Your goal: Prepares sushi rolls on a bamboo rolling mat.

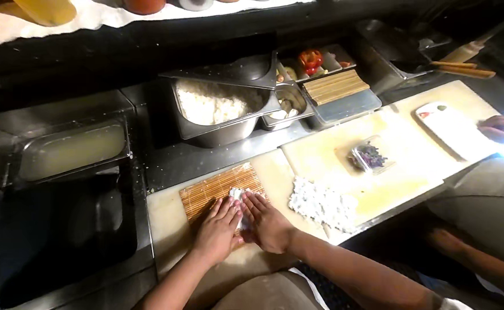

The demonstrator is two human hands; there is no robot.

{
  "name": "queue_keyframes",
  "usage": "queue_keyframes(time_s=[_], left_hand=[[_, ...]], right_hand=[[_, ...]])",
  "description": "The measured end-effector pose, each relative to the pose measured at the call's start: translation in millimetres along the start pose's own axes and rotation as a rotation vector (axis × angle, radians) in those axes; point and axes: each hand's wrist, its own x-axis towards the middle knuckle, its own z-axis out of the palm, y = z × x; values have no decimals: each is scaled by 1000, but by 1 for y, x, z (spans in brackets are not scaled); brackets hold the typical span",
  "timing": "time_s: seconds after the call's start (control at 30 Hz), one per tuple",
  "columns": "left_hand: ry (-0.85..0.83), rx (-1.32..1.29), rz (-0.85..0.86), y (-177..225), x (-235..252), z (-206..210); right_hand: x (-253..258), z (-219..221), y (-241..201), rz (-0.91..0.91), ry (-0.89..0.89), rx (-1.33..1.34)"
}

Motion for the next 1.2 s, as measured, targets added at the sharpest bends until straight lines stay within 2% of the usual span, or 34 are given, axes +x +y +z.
queue_keyframes(time_s=[0.07, 0.13, 0.2, 0.3, 0.37, 0.4, 0.43, 0.47, 0.5, 0.57, 0.63, 0.67, 0.73, 0.83, 0.87, 0.93, 0.97, 1.03, 1.1, 1.17, 1.2], left_hand=[[-31, -5, -6, 8, 1, -9], [10, 19, -2, 13, 4, -15], [77, 3, -19, 14, 7, -18], [183, -117, -66, 12, 10, -7], [358, -192, -86, 13, 6, 8], [480, -176, -72, 16, 4, 19], [529, -139, -53, 21, 1, 26], [455, -113, -44, 27, -1, 28], [293, -100, -52, 32, 0, 23], [63, -74, -75, 37, 7, 12], [-14, -43, -66, 36, 12, -1], [-45, -37, -54, 34, 12, -5], [-57, -72, -8, 25, 13, -13], [199, -165, 62, 1, 7, -18], [202, -122, 54, -4, 5, -19], [69, -1, 9, -8, 7, -17], [29, 17, -9, -9, 8, -13], [-13, 61, -21, -9, 10, -14], [-50, 84, -21, -8, 11, -18], [-54, 72, -24, -6, 11, -18], [-31, 57, -26, -6, 11, -20]], right_hand=[[-3, -26, 8, -14, -26, 170], [-15, -46, 28, -23, 147, 444], [-30, -32, 32, -66, 203, 350], [-48, 25, 5, -54, 33, 39], [-47, 46, -7, -5, 67, -16], [-45, 46, -11, 12, 62, -20], [-43, 42, -14, 17, 32, -3], [-42, 34, -13, 5, 4, 51], [-40, 21, -8, -20, 17, 150], [-38, -3, 11, -71, 144, 419], [-37, -14, 20, -113, 177, 415], [-36, -10, 16, -103, 117, 313], [-28, 7, 5, -43, 30, 106], [-19, 23, -5, 25, 49, -7], [-18, 21, -7, 30, 35, -14], [-18, 3, -1, 19, -8, 113], [-21, -16, 8, 11, -7, 284], [-26, -45, 30, 1, 132, 609], [-27, -45, 33, -44, 163, 527], [-19, -23, 20, -62, 4, 255], [-17, -21, 16, -50, 2, 228]])
